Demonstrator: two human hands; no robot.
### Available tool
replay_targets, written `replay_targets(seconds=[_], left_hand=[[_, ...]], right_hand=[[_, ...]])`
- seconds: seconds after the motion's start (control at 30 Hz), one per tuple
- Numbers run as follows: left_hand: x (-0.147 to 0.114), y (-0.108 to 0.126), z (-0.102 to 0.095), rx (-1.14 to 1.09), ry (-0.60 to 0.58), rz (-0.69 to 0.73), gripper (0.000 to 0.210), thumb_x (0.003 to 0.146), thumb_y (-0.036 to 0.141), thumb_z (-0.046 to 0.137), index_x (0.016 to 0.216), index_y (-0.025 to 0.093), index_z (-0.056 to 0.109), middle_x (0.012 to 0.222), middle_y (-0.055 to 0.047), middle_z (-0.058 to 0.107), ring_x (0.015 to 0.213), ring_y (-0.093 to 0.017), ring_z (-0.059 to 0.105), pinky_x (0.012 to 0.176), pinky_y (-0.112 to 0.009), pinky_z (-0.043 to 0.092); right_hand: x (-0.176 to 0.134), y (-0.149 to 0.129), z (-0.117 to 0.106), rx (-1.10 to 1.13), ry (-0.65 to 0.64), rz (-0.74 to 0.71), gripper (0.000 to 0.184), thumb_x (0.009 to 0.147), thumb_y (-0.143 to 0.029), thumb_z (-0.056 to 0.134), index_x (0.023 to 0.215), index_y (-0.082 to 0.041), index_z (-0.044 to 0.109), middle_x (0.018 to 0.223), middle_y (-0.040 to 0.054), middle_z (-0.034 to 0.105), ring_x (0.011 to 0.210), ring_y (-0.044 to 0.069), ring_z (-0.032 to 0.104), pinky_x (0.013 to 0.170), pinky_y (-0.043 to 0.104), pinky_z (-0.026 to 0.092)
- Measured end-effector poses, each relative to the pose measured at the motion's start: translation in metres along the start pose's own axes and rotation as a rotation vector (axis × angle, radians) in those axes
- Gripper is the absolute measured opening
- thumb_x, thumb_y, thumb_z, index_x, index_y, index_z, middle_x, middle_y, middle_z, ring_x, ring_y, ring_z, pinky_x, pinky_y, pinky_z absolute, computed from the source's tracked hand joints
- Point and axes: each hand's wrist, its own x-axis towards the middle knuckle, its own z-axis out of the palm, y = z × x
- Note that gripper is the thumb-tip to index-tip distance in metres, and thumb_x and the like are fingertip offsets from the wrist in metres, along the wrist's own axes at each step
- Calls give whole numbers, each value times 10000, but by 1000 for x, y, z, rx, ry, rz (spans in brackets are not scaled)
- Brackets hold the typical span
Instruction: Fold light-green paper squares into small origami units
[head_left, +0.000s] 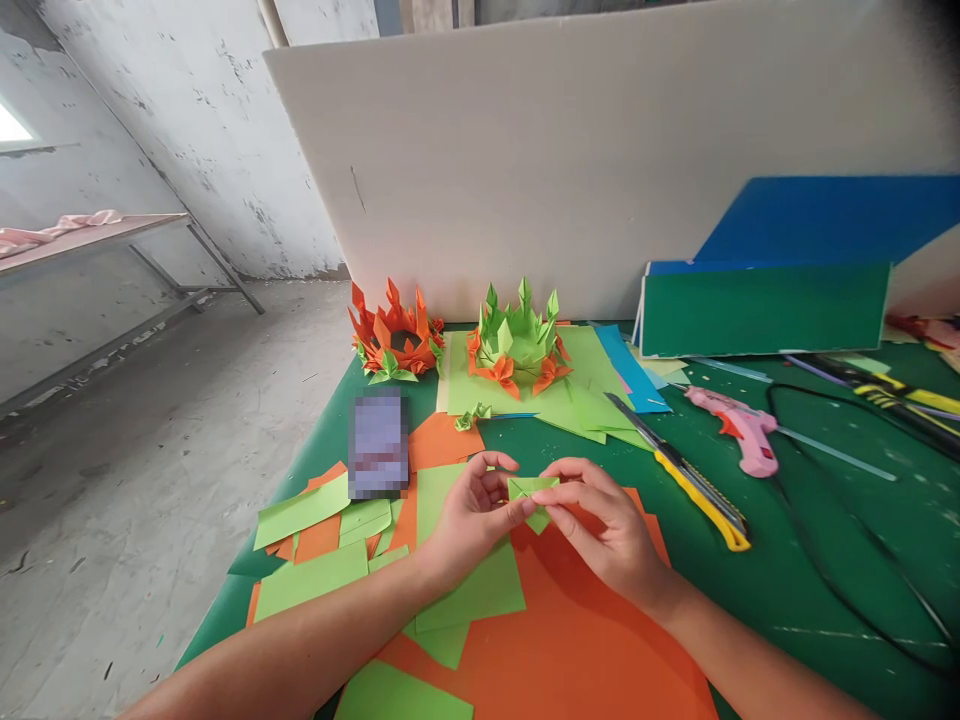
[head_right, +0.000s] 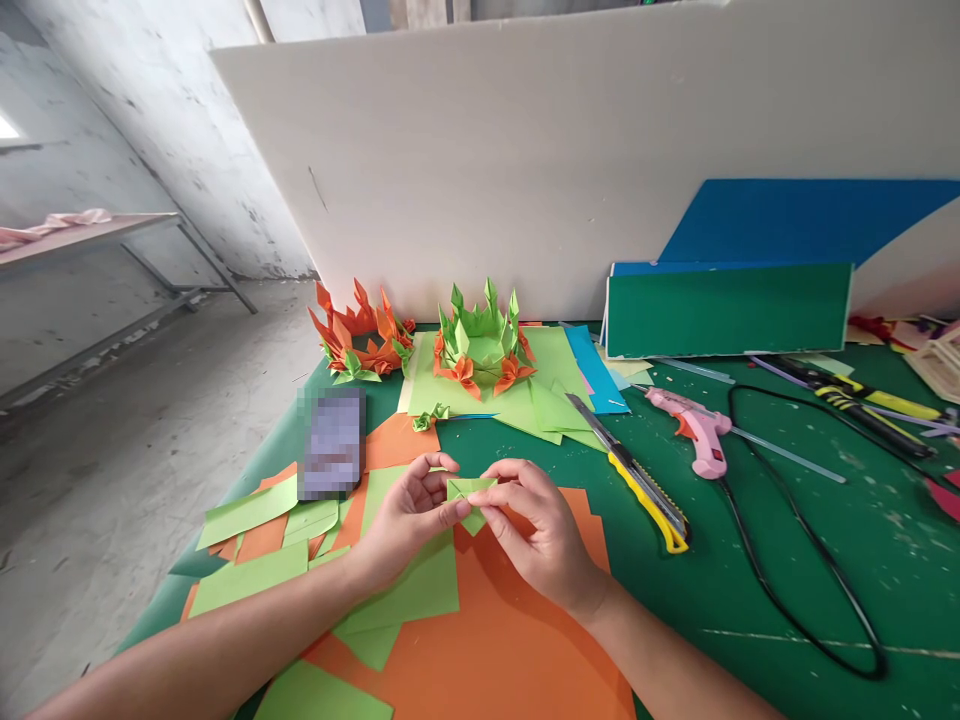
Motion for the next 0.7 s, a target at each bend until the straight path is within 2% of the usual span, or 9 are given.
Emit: replay_targets(seconds=[0.1, 0.2, 0.3, 0.4, 0.57, 0.7], left_hand=[[1, -2, -2, 47, 42, 9, 414, 677, 316, 813, 953, 202, 526, 727, 56, 519, 582, -57, 459, 549, -191, 366], [2, -4, -3, 80, 20, 44, 377, 728, 303, 770, 971, 211, 497, 808, 27, 571, 647, -79, 523, 594, -207, 413], [0, -7, -2, 167, 12, 104, 309, 779, 262, 716, 971, 220, 477, 848, 14, 577, 714, -96, 543, 645, -224, 447], [-1, -10, 0, 237, 25, 149, 285, 790, 222, 692, 961, 227, 463, 904, 7, 553, 740, -98, 534, 626, -215, 451], [0, -7, 1, 262, 26, 161, 221, 783, 202, 686, 909, 205, 505, 914, -3, 531, 788, -107, 523, 653, -215, 450], [-1, 1, 3, 120, -74, 90, 241, 725, 217, 748, 842, 179, 541, 851, -4, 537, 738, -101, 511, 626, -209, 430]], right_hand=[[-1, 0, 2, 35, -15, 43, 198, 906, -178, 548, 1008, -293, 673, 1080, 57, 560, 1031, 210, 566, 879, 351, 501], [0, 0, 5, 163, 32, 181, 177, 895, -236, 585, 1067, -276, 599, 1037, 46, 585, 916, 184, 591, 816, 318, 526], [2, 0, 8, 212, 45, 289, 114, 873, -282, 627, 973, -245, 586, 921, 27, 596, 798, 160, 577, 724, 271, 523], [4, 0, 8, 193, 39, 304, 94, 874, -288, 619, 821, -218, 589, 851, 23, 581, 756, 152, 551, 673, 249, 492], [3, -2, 7, 202, 0, 351, 112, 886, -282, 591, 802, -210, 583, 794, 12, 572, 722, 144, 532, 642, 236, 466], [2, -2, 5, 287, -107, 366, 115, 891, -273, 565, 797, -208, 558, 779, -2, 542, 731, 136, 525, 659, 226, 467]])
